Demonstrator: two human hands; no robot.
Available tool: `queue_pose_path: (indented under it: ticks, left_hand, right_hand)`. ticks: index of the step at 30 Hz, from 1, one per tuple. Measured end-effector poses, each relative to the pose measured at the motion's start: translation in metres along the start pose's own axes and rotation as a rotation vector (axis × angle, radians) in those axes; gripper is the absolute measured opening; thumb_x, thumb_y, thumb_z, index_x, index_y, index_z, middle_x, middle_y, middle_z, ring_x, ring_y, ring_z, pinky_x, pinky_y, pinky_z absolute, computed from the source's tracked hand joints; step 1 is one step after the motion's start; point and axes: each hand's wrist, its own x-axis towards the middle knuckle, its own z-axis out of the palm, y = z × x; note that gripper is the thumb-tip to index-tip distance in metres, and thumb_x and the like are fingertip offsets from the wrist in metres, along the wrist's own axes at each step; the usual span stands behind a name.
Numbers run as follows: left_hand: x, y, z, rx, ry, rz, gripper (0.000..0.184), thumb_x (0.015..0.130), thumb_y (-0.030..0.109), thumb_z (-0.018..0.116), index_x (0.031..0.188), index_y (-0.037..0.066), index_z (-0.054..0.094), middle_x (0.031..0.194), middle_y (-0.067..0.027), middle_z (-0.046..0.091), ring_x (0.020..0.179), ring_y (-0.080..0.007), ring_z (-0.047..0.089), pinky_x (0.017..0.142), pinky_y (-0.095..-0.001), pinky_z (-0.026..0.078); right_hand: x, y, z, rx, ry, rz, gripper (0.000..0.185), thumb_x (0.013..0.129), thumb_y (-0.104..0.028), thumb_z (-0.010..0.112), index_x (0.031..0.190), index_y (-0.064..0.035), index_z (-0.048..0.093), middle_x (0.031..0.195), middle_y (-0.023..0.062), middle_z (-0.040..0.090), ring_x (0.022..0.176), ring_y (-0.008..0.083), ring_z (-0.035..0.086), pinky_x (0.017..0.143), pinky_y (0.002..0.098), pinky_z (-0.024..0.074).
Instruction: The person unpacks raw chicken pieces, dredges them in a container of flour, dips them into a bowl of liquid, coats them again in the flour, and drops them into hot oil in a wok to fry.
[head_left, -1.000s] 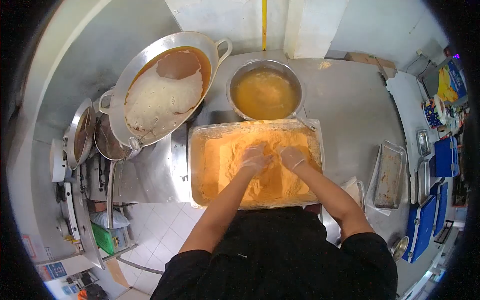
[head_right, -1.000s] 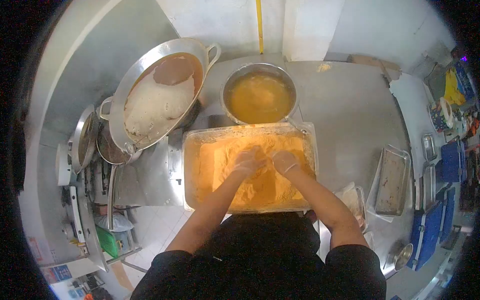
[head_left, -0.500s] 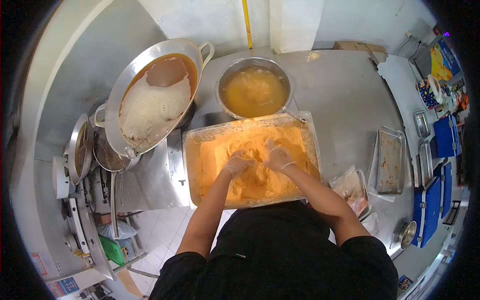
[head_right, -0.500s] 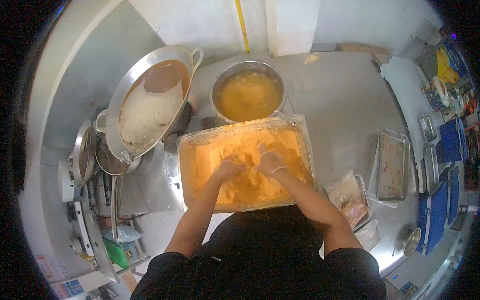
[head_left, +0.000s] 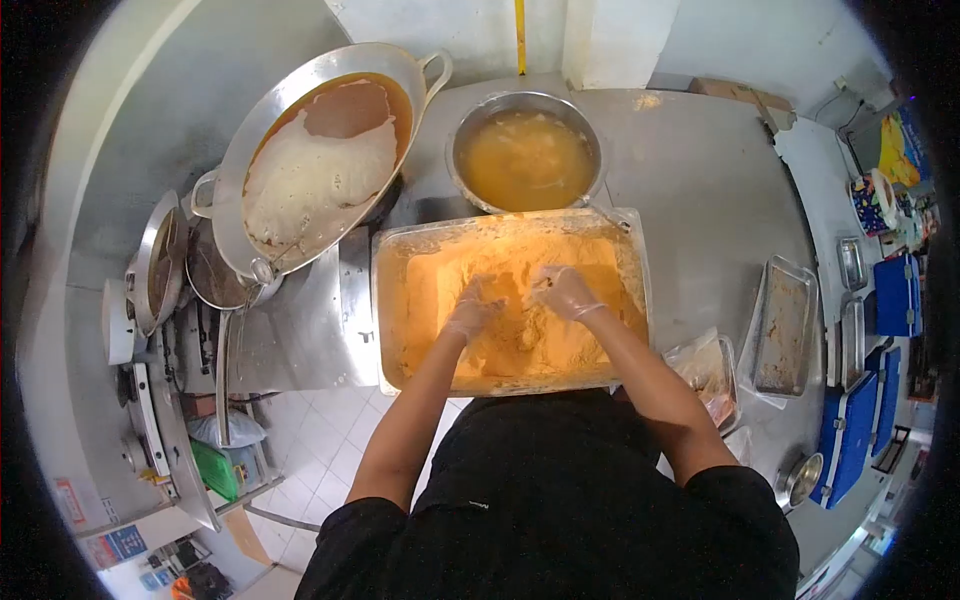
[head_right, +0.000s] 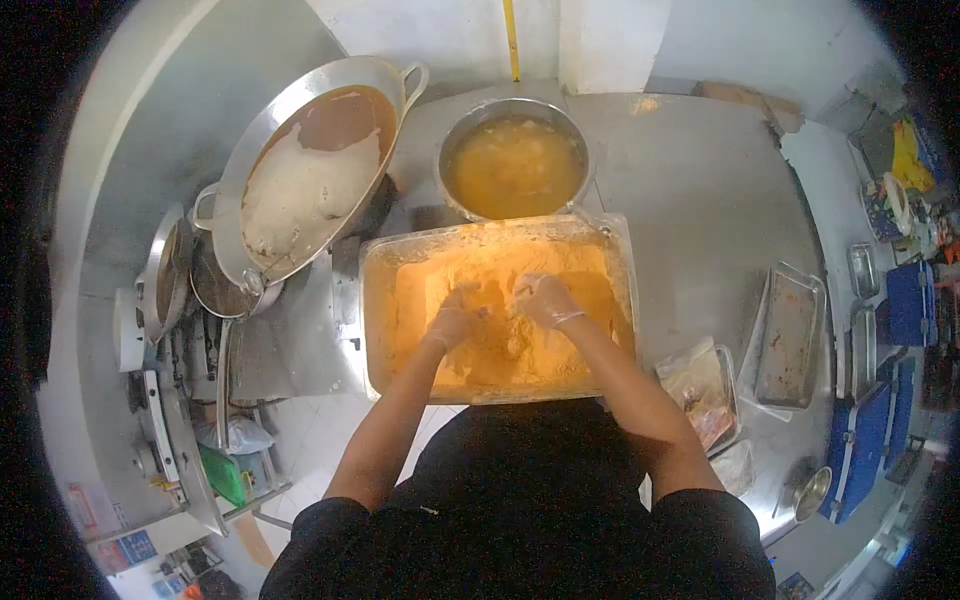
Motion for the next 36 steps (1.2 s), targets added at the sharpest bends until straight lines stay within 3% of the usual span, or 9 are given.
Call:
queue_pose_path:
  ticks: [1, 4, 7, 13, 17, 19, 25, 32, 36]
  left_hand:
    - [0.0, 0.001, -0.001, 0.038, 0.05, 0.013, 0.061, 0.088, 0.007, 0.071, 0.144, 0.008, 0.046, 0.132, -0.0116, 0.059, 0.121, -0.0218, 0.054, 0.1, -0.0343, 0.046]
    - [0.004, 0.009, 0.003, -0.441, -0.372, -0.163, 0.06, 0.093, 0.012, 0.065, 0.147, 0.011, 0.04, 0.128, -0.0138, 0.061, 0.117, -0.0224, 0.057, 0.098, -0.0349, 0.047]
    - [0.029, -0.011, 0.013, -0.105, -0.279, -0.065, 0.061, 0.098, 0.013, 0.055, 0.153, 0.012, 0.03, 0.125, -0.0128, 0.06, 0.115, -0.0197, 0.058, 0.096, -0.0331, 0.048]
    - [0.028, -0.043, 0.018, -0.4, -0.303, -0.11, 0.06, 0.095, 0.02, 0.051, 0.152, 0.011, 0.033, 0.143, -0.0193, 0.051, 0.131, -0.0293, 0.05, 0.108, -0.0391, 0.039]
    - [0.027, -0.046, 0.027, -0.042, -0.057, 0.014, 0.06, 0.096, 0.029, 0.051, 0.152, 0.014, 0.034, 0.145, -0.0223, 0.05, 0.134, -0.0349, 0.048, 0.11, -0.042, 0.038]
    - [0.033, -0.06, 0.03, 0.262, 0.088, 0.08, 0.062, 0.096, 0.037, 0.052, 0.152, 0.017, 0.035, 0.145, -0.0233, 0.049, 0.135, -0.0364, 0.048, 0.109, -0.0435, 0.039]
    - [0.002, 0.048, 0.053, 0.995, -0.561, 0.079, 0.073, 0.08, 0.045, 0.07, 0.144, 0.018, 0.049, 0.13, -0.0208, 0.062, 0.121, -0.0377, 0.059, 0.099, -0.0447, 0.048]
    - [0.021, -0.021, 0.057, 0.398, -0.425, 0.127, 0.063, 0.081, 0.035, 0.074, 0.139, 0.021, 0.054, 0.132, -0.0169, 0.061, 0.123, -0.0344, 0.058, 0.103, -0.0431, 0.046]
    - [0.026, -0.054, 0.02, 0.289, -0.238, 0.062, 0.054, 0.088, 0.041, 0.065, 0.136, 0.017, 0.055, 0.138, -0.0207, 0.056, 0.129, -0.036, 0.052, 0.107, -0.0433, 0.043]
  right_hand:
    - [-0.004, -0.001, -0.003, -0.006, -0.023, 0.001, 0.038, 0.085, -0.013, 0.068, 0.121, -0.0061, 0.064, 0.106, 0.0208, 0.067, 0.088, 0.0256, 0.065, 0.077, 0.0372, 0.0537]
    - [-0.007, -0.007, 0.004, 0.173, -0.117, -0.059, 0.044, 0.084, -0.013, 0.071, 0.127, -0.005, 0.062, 0.111, 0.0176, 0.067, 0.085, 0.0228, 0.066, 0.07, 0.0351, 0.0549]
    - [0.0, -0.009, 0.009, 0.154, -0.102, -0.18, 0.047, 0.085, -0.015, 0.072, 0.129, -0.0046, 0.06, 0.115, 0.015, 0.066, 0.081, 0.0227, 0.065, 0.065, 0.0334, 0.0559]
    - [-0.022, -0.028, -0.005, 0.183, -0.427, 0.133, 0.035, 0.084, -0.018, 0.071, 0.116, -0.0027, 0.065, 0.097, 0.012, 0.07, 0.08, 0.022, 0.063, 0.068, 0.0343, 0.0572]
    - [-0.015, -0.015, -0.001, -0.16, -0.279, -0.226, 0.022, 0.084, -0.023, 0.073, 0.094, -0.0039, 0.069, 0.087, 0.0155, 0.068, 0.077, 0.0267, 0.064, 0.072, 0.0371, 0.0524]
    - [-0.026, -0.055, -0.038, -0.032, -0.098, -0.245, 0.02, 0.084, -0.022, 0.071, 0.092, -0.0038, 0.068, 0.085, 0.0175, 0.066, 0.078, 0.0293, 0.064, 0.069, 0.0386, 0.0507]
    - [0.072, -0.085, -0.116, -0.375, 0.504, -0.389, 0.018, 0.086, -0.02, 0.059, 0.092, -0.0047, 0.069, 0.092, 0.018, 0.069, 0.089, 0.0348, 0.066, 0.081, 0.0415, 0.052]
    - [0.139, -0.051, -0.1, -0.54, 0.766, -0.349, 0.022, 0.088, -0.024, 0.059, 0.083, -0.003, 0.063, 0.081, 0.0174, 0.065, 0.079, 0.0338, 0.067, 0.072, 0.0449, 0.0523]
    - [0.05, -0.046, -0.033, -1.226, 0.258, -0.38, 0.015, 0.09, -0.016, 0.053, 0.096, -0.0048, 0.061, 0.075, 0.0182, 0.066, 0.074, 0.0352, 0.067, 0.067, 0.0482, 0.0525]
